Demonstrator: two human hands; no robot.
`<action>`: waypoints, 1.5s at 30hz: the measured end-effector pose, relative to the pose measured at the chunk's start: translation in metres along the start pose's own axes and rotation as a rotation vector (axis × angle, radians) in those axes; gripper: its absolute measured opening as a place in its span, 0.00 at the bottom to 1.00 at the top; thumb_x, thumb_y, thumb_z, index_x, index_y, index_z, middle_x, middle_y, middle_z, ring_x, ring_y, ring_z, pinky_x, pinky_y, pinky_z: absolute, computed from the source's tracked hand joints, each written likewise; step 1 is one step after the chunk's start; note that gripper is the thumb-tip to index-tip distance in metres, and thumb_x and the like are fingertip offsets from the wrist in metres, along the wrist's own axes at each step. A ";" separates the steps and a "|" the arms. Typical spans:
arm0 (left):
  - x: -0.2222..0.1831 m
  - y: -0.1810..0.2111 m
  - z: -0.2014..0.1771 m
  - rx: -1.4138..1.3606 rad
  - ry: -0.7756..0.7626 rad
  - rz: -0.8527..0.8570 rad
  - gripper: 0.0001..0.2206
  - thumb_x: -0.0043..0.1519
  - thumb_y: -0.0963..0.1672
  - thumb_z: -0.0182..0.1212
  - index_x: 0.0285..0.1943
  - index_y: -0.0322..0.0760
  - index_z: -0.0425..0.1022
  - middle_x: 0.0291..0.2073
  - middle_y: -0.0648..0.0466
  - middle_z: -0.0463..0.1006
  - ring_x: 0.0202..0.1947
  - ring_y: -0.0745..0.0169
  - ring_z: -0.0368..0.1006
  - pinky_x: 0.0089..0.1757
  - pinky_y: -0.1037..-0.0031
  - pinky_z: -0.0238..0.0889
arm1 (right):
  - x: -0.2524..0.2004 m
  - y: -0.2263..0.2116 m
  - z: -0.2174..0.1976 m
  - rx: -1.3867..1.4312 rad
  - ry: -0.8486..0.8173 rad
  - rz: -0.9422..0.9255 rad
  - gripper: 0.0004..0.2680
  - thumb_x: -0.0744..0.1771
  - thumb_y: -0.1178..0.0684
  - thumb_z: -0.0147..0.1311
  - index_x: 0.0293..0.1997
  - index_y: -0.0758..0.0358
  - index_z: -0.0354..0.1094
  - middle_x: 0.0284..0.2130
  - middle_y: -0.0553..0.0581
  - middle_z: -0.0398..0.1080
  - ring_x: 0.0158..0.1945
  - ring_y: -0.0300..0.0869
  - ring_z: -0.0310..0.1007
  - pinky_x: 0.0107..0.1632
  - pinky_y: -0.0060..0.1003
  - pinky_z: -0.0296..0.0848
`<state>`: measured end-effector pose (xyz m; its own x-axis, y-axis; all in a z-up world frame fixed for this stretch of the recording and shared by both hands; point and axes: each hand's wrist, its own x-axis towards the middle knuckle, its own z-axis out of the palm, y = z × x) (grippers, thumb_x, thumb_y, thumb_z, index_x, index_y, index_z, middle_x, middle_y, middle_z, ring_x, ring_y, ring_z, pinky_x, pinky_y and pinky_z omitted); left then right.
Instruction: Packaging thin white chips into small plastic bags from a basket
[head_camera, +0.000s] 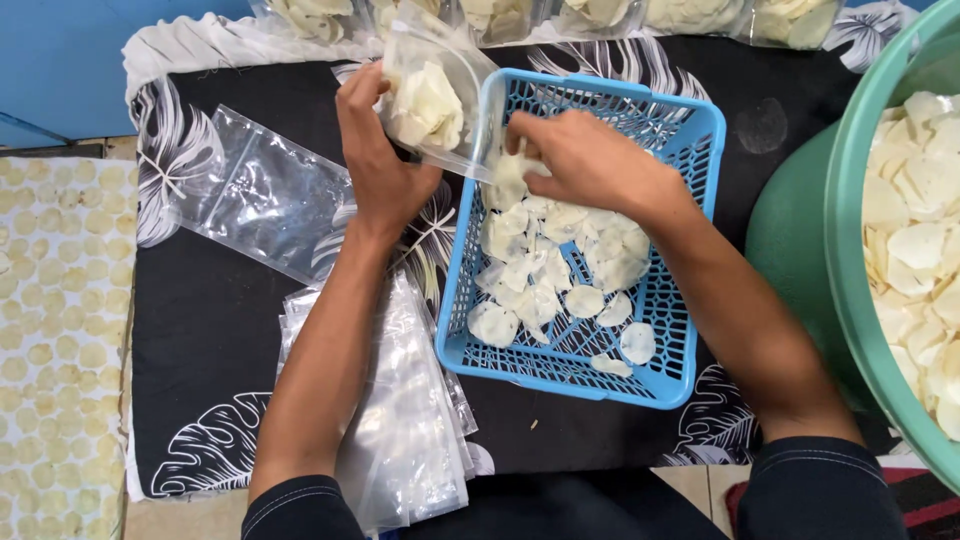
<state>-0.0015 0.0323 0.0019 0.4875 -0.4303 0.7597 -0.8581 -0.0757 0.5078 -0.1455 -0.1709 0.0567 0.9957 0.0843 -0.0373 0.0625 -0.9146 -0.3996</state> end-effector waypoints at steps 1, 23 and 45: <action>0.001 0.001 0.000 0.001 0.000 0.000 0.39 0.54 0.40 0.79 0.70 0.35 0.54 0.62 0.46 0.63 0.58 0.48 0.66 0.59 0.63 0.68 | 0.002 -0.004 -0.001 0.000 0.000 -0.001 0.14 0.61 0.60 0.60 0.50 0.68 0.66 0.43 0.67 0.78 0.36 0.54 0.80 0.39 0.47 0.80; -0.001 0.009 0.001 0.042 -0.038 0.015 0.35 0.53 0.40 0.74 0.69 0.33 0.57 0.62 0.43 0.66 0.62 0.42 0.66 0.63 0.57 0.64 | -0.042 -0.019 -0.067 0.320 0.399 0.045 0.05 0.68 0.64 0.67 0.45 0.74 0.76 0.31 0.58 0.66 0.24 0.37 0.59 0.24 0.29 0.60; 0.000 0.010 0.007 0.086 -0.091 0.058 0.36 0.54 0.42 0.75 0.70 0.35 0.57 0.63 0.44 0.65 0.60 0.43 0.67 0.59 0.56 0.65 | -0.033 -0.104 -0.062 0.419 0.743 0.012 0.06 0.67 0.71 0.63 0.46 0.83 0.73 0.40 0.69 0.78 0.30 0.41 0.76 0.33 0.28 0.82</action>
<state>-0.0109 0.0255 0.0042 0.4235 -0.5162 0.7445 -0.8970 -0.1240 0.4243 -0.1803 -0.1028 0.1560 0.7913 -0.3394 0.5086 0.1674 -0.6797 -0.7141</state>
